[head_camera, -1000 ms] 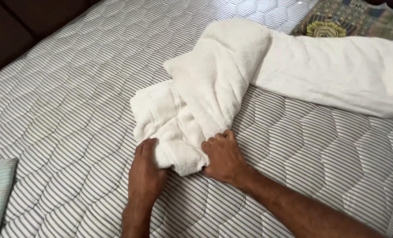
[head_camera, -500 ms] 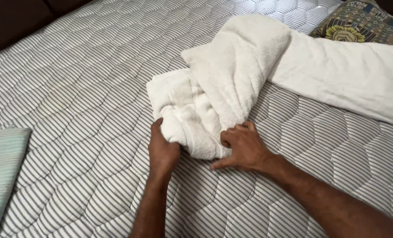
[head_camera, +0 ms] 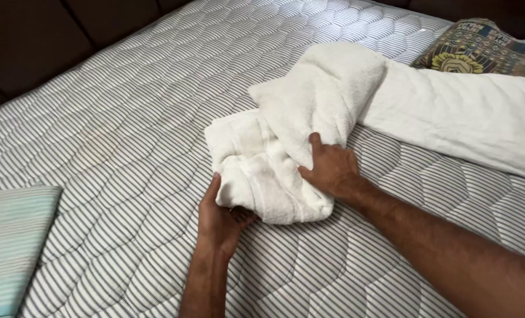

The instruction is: The person unfolds a white towel on a bed, smooths it out, and then folds it into a neat rectangular shape. The person also briefly handles a striped pillowcase before focusing on the towel.

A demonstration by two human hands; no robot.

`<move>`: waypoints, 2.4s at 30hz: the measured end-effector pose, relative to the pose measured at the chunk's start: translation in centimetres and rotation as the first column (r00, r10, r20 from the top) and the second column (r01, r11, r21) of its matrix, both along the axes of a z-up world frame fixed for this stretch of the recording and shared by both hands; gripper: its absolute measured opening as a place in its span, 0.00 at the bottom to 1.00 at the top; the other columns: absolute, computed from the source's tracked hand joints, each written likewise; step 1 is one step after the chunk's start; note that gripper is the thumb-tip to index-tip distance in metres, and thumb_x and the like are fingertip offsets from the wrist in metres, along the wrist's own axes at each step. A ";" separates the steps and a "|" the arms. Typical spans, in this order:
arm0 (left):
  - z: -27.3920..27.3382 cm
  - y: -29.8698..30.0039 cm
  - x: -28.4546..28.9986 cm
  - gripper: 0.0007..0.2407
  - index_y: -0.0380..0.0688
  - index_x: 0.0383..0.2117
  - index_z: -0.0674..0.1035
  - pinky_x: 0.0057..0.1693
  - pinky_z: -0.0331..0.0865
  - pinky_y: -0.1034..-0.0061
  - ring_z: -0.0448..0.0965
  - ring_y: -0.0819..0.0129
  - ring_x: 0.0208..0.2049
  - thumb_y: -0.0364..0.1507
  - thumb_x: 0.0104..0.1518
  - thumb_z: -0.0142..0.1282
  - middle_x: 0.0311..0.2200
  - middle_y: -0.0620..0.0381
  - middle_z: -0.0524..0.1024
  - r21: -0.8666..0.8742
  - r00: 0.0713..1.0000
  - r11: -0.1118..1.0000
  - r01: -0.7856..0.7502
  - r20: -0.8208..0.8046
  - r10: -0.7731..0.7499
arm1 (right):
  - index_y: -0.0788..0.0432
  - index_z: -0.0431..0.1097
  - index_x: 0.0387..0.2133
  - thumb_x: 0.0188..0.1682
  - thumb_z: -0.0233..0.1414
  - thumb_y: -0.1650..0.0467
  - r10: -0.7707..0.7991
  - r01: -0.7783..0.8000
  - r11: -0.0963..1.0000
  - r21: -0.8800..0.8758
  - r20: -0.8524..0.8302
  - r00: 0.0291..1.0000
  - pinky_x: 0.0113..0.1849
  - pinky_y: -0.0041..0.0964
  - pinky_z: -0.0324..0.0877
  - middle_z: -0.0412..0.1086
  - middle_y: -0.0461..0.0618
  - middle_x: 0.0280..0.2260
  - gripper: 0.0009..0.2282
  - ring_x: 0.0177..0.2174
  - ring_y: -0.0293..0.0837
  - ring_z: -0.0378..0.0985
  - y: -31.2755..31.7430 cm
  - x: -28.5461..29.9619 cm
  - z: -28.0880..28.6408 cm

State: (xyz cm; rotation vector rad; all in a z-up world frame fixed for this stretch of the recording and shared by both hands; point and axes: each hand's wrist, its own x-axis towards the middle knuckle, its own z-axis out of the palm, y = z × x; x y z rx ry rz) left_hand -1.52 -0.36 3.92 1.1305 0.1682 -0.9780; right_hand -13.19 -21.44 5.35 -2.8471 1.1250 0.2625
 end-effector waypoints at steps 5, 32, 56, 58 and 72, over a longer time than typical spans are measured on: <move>-3.0 -2.2 1.1 0.36 0.34 0.67 0.58 0.64 0.68 0.45 0.70 0.41 0.64 0.38 0.53 0.59 0.64 0.35 0.66 0.047 0.998 0.999 -0.006 0.058 0.003 | 0.63 0.52 0.61 0.49 0.53 0.62 0.050 -0.045 0.998 -0.040 0.141 0.989 0.35 0.53 0.77 0.74 0.62 0.35 0.29 0.35 0.57 0.80 0.4 -1.7 -5.9; 1.8 7.0 7.8 0.31 0.40 0.68 0.58 0.66 0.68 0.55 0.71 0.50 0.62 0.24 0.57 0.57 0.63 0.45 0.68 -0.521 0.640 0.751 -0.406 0.425 0.640 | 0.57 0.53 0.64 0.48 0.47 0.73 -0.765 -0.573 0.455 0.682 0.629 0.140 0.58 0.58 0.65 0.64 0.55 0.57 0.27 0.57 0.53 0.68 -1.3 5.2 9.7; 0.9 3.9 5.7 0.47 0.37 0.69 0.42 0.63 0.68 0.38 0.71 0.35 0.61 0.34 0.48 0.67 0.62 0.26 0.62 0.243 0.825 0.789 -0.565 0.133 0.549 | 0.66 0.58 0.62 0.54 0.45 0.68 -0.907 -0.243 0.057 0.968 0.152 0.394 0.52 0.45 0.71 0.71 0.59 0.53 0.22 0.50 0.47 0.75 0.1 -7.2 -9.9; 0.8 4.0 5.9 0.47 0.38 0.68 0.41 0.63 0.68 0.38 0.70 0.37 0.61 0.33 0.48 0.68 0.61 0.29 0.63 0.206 0.768 0.742 -0.638 0.108 0.631 | 0.65 0.57 0.62 0.54 0.46 0.69 -0.902 -0.254 0.059 0.965 0.160 0.401 0.53 0.45 0.71 0.70 0.58 0.54 0.23 0.50 0.47 0.74 0.1 -6.9 -9.8; 0.4 3.3 6.1 0.38 0.41 0.66 0.64 0.66 0.64 0.42 0.70 0.42 0.64 0.33 0.43 0.67 0.61 0.38 0.71 0.032 0.920 0.923 -0.383 -0.073 0.384 | 0.66 0.53 0.63 0.55 0.50 0.65 -0.873 -0.042 0.174 0.984 0.174 0.455 0.49 0.41 0.77 0.71 0.61 0.53 0.26 0.50 0.48 0.78 0.7 -6.3 -8.3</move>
